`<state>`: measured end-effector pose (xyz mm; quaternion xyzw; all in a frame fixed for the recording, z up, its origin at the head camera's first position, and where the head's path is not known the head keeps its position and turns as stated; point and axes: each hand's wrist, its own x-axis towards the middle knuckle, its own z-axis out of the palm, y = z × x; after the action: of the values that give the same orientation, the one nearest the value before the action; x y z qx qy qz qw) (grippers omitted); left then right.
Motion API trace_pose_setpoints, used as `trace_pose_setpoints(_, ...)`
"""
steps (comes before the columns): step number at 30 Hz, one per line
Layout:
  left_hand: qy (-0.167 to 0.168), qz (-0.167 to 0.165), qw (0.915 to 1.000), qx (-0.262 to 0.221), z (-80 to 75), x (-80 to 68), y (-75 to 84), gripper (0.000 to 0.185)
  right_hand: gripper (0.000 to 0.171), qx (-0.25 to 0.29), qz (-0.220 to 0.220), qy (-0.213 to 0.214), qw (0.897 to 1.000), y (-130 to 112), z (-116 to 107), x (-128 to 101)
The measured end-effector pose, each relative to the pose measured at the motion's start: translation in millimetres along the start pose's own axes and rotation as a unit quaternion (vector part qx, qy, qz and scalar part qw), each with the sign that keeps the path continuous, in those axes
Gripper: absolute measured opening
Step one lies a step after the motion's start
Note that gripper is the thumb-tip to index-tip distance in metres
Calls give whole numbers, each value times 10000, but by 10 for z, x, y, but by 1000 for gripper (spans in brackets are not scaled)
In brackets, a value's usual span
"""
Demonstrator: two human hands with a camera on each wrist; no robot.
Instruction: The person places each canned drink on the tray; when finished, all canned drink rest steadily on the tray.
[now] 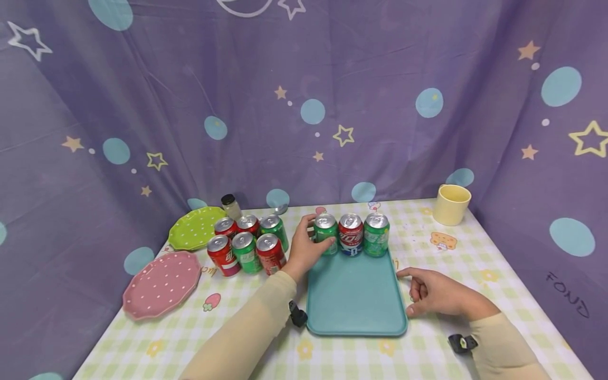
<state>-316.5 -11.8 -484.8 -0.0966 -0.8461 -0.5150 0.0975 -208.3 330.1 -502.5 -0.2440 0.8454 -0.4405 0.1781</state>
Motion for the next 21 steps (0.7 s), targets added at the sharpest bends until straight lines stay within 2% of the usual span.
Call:
trace_pose_setpoints(5,58,193,9998,-4,-84,-73,129,84,78,44,-40,-22,10000,-10,-3,5)
trace_pose_setpoints(9,199,589,9981,-52,-303,-205,327,80,78,50,-67,-22,10000,-5,-6,0)
trace_pose_setpoints(13,437,1294,9905,-126,-622,-358,468,78,78,71,-69,-21,9999,2,-5,-7)
trace_pose_setpoints(16,665,1821,9806,-287,-905,-460,465,74,78,68,-84,-19,9999,-2,0,-9)
trace_pose_setpoints(19,855,1955,9758,-479,-1227,-555,394,70,79,69,-122,-19,9999,-9,4,-12)
trace_pose_setpoints(21,1049,1917,9743,-541,-1440,-599,309,69,79,77,-137,-18,9999,-12,5,-17)
